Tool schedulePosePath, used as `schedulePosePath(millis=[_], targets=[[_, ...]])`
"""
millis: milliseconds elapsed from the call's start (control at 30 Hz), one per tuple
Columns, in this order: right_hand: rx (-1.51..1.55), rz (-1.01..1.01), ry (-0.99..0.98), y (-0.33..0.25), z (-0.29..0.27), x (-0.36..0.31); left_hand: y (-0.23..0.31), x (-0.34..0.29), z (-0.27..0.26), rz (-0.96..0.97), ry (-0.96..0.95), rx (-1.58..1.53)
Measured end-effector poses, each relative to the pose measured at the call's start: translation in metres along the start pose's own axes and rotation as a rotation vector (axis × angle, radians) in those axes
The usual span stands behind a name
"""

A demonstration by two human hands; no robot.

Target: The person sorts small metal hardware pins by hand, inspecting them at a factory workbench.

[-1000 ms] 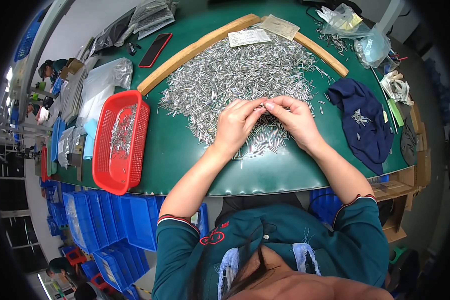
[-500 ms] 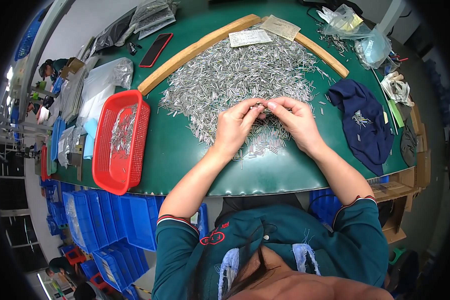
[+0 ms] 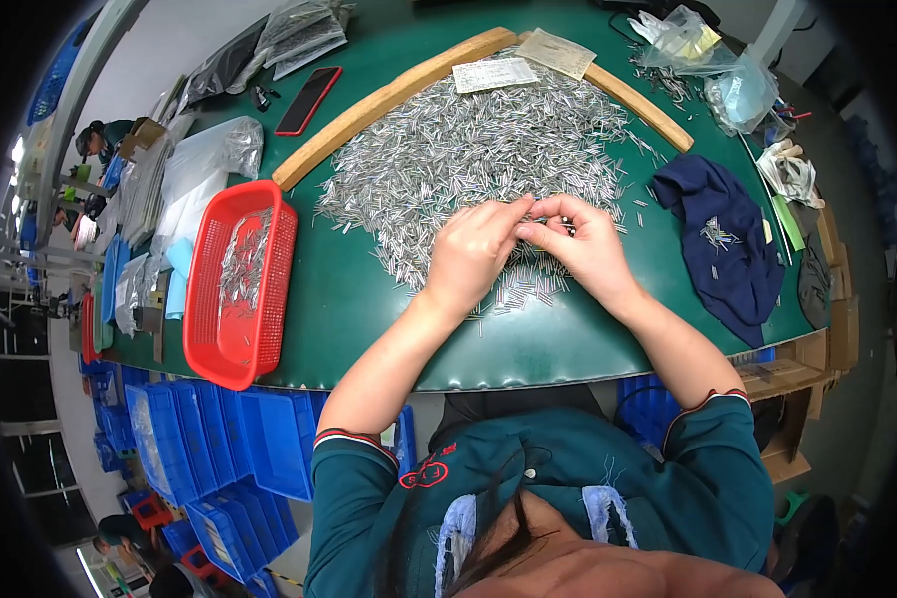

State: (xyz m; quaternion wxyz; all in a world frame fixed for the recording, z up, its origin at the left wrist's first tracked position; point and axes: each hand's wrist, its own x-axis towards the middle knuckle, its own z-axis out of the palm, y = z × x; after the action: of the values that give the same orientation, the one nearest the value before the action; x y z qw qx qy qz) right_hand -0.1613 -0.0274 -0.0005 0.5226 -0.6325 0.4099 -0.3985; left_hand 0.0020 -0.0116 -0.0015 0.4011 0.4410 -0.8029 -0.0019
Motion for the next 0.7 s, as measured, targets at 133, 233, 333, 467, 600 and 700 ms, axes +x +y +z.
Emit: schedulePosePath(millis=[133, 233, 333, 467, 600, 700], targets=[[0.336, 0.233, -0.019, -0.013, 0.001, 0.000, 0.004, 0.000, -0.001, 0.010, -0.029, 0.013], [0.670, 0.501, -0.249, -0.004, -0.012, 0.007, 0.008, 0.001, -0.003, -0.133, -0.136, -0.096], [0.919, 0.676, -0.255, 0.002, -0.013, 0.008, 0.005, -0.001, -0.001, -0.136, -0.123, -0.130], [1.162, 0.833, -0.315, 0.008, -0.016, 0.010, 0.005, -0.001, 0.000, -0.088, -0.132, -0.095], [1.269, 0.891, -0.390, 0.012, -0.017, 0.012, 0.005, 0.000, -0.004, -0.033, -0.149, -0.047], [1.289, 0.865, -0.422, 0.011, -0.017, 0.012, 0.007, 0.002, -0.006, -0.004, -0.151, 0.009]])
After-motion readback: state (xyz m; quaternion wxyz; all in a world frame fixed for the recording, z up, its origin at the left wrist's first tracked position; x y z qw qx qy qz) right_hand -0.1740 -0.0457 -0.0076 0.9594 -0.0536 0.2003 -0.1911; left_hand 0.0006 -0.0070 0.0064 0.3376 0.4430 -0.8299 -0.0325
